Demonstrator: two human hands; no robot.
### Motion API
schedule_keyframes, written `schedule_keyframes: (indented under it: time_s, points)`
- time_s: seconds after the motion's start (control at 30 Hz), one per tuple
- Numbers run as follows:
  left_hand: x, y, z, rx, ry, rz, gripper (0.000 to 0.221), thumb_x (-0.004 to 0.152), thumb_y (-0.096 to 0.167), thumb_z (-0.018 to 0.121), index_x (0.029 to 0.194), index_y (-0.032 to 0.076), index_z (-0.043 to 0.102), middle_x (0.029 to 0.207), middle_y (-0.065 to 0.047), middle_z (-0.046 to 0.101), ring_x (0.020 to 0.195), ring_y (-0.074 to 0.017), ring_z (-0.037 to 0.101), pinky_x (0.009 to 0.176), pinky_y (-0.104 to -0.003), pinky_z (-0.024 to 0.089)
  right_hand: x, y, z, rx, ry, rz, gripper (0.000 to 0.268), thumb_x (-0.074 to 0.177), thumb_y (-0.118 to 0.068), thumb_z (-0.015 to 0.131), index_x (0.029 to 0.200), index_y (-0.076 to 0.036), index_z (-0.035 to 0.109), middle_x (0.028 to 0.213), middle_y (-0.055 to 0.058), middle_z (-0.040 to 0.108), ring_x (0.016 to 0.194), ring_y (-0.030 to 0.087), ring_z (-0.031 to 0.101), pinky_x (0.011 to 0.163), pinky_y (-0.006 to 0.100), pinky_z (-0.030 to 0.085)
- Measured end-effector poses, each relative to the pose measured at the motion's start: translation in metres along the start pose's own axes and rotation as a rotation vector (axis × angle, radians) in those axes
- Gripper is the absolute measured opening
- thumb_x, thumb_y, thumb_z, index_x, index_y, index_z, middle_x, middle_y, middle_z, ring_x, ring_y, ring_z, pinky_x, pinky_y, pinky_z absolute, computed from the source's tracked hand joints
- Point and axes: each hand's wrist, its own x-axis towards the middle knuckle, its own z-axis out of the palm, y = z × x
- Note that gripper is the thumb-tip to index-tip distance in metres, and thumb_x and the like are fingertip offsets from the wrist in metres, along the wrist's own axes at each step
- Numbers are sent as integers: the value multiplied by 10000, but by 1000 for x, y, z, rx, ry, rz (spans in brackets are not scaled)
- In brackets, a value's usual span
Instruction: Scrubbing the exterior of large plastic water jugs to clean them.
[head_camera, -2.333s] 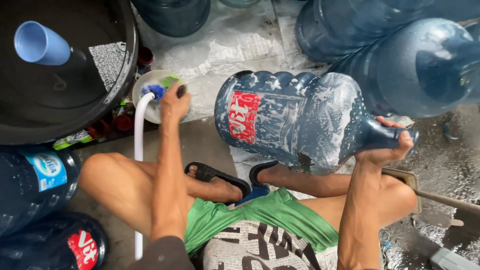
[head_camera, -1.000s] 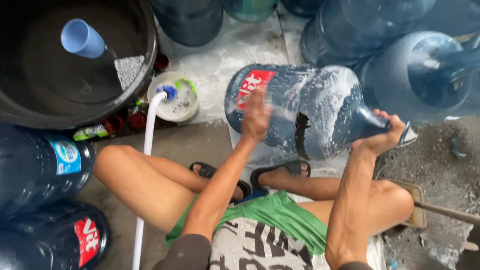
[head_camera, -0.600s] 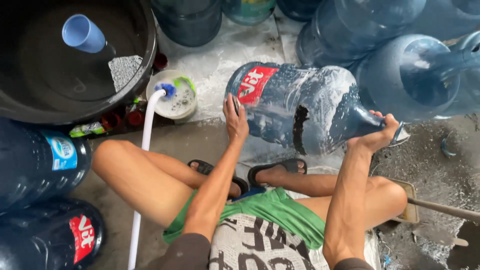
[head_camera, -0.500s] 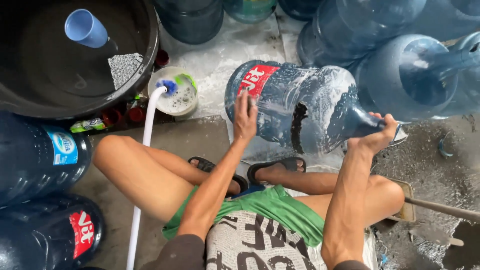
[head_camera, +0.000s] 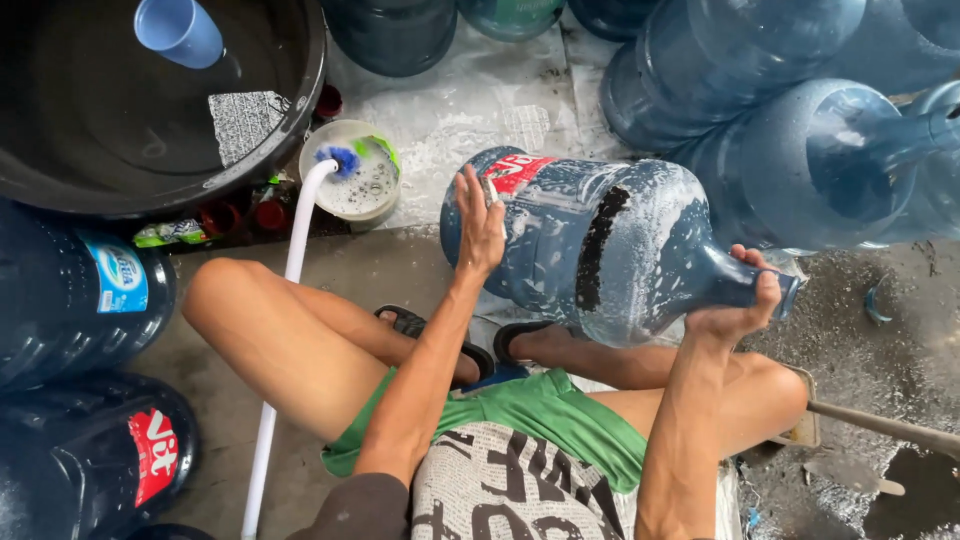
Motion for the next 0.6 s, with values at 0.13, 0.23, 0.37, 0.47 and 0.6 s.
schedule_keyframes:
  time_s: [0.13, 0.23, 0.37, 0.47, 0.6]
  points:
    - [-11, 30, -4, -51, -233, -189, 1011, 734, 238, 605, 1446, 132, -104, 1496, -183, -218, 1390, -396, -149, 1126, -506, 118, 10, 3, -2, 138, 80, 47, 224, 729, -344, 604, 745, -124, 563, 855, 58, 617, 833, 181, 609, 713, 344, 547]
    - [-14, 40, -3, 50, -530, -271, 1148, 764, 150, 610, 1347, 130, -379, 1423, -85, -460, 1340, -300, -378, 1118, -446, 93, 25, 9, -6, 152, 137, 54, 246, 662, -325, 625, 716, -89, 586, 804, 96, 600, 800, 242, 601, 666, 449, 576]
    - [-5, 18, -9, 268, -668, -89, 1232, 794, 444, 666, 1327, 106, -392, 1430, -106, -445, 1319, -273, -415, 1093, -519, -167, 23, 5, 6, 145, 250, 84, 225, 632, -300, 611, 664, -81, 568, 746, 94, 587, 747, 229, 581, 648, 371, 514]
    - [15, 20, -17, 454, -253, -124, 1222, 474, 858, 407, 1467, 267, 11, 1294, -244, 304, 1233, -377, 325, 943, -557, 394, 32, 15, -11, 192, 113, 49, 189, 672, -283, 621, 678, -98, 587, 742, 75, 598, 758, 213, 593, 681, 422, 555]
    - [42, 6, 10, 208, 182, -294, 917, 600, 659, 578, 1267, 70, 356, 1313, -218, 297, 1223, -376, 306, 869, -549, 410, 29, 12, -1, 222, 168, 55, 160, 661, -262, 604, 666, -110, 554, 729, 76, 585, 749, 223, 575, 670, 428, 537]
